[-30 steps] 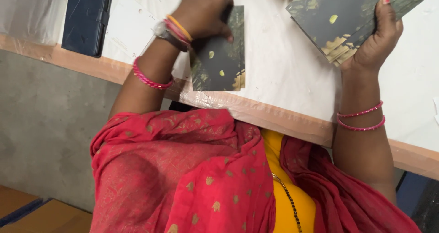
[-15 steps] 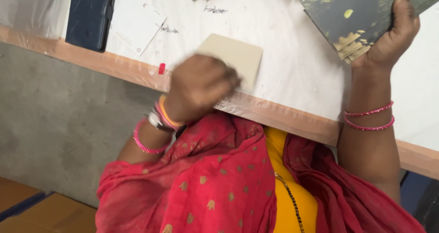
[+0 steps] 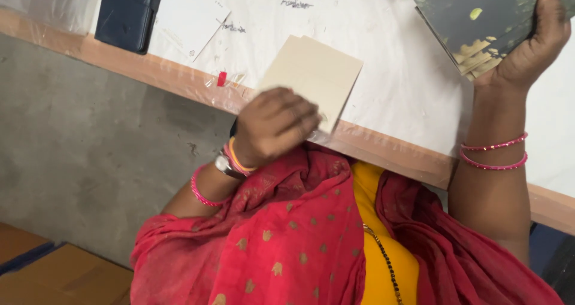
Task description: The recorder sorts a stack of postcards on a table, checking the back and front of each card.
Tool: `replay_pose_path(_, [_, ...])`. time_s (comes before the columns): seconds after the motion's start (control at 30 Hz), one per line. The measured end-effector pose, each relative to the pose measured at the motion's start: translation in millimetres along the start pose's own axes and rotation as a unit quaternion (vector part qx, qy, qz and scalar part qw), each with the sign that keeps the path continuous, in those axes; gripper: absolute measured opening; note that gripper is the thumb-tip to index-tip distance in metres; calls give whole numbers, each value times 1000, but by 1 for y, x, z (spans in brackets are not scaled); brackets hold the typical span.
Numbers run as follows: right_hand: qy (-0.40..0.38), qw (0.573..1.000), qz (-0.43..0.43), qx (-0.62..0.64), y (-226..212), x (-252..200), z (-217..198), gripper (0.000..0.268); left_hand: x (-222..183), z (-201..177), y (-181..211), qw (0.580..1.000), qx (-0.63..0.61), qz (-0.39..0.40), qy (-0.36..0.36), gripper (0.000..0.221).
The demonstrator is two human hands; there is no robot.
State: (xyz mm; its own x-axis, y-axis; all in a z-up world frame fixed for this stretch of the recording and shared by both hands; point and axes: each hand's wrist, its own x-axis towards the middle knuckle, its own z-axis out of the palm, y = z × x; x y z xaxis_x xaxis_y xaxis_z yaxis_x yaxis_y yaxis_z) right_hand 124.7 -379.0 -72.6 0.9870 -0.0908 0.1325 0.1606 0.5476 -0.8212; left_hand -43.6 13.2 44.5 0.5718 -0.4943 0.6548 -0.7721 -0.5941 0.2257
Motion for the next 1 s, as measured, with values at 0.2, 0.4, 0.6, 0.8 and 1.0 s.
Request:
replay_pose_path(0.2, [-12,999,-39,-28,-3,-2,13,29,69,-12,-55,997,2,-73,-37,21])
replay_pose_path(0.4, [42,999,-22,-8,1,-6,27,24,80,113,-160,964,-186,-139,-127,21])
replay_pose_path(0.6, [-30,999,9,-3,7,-18,55,24,75,130,-155,960,-186,-210,4,21])
replay_pose_path(0.8, [-13,998,62,-5,16,-31,75,32,92,121,-88,942,-221,-252,14,40])
replay_pose_path(1.0, [-13,995,86,-50,21,-37,84,39,84,122,-61,954,-74,-290,-4,62])
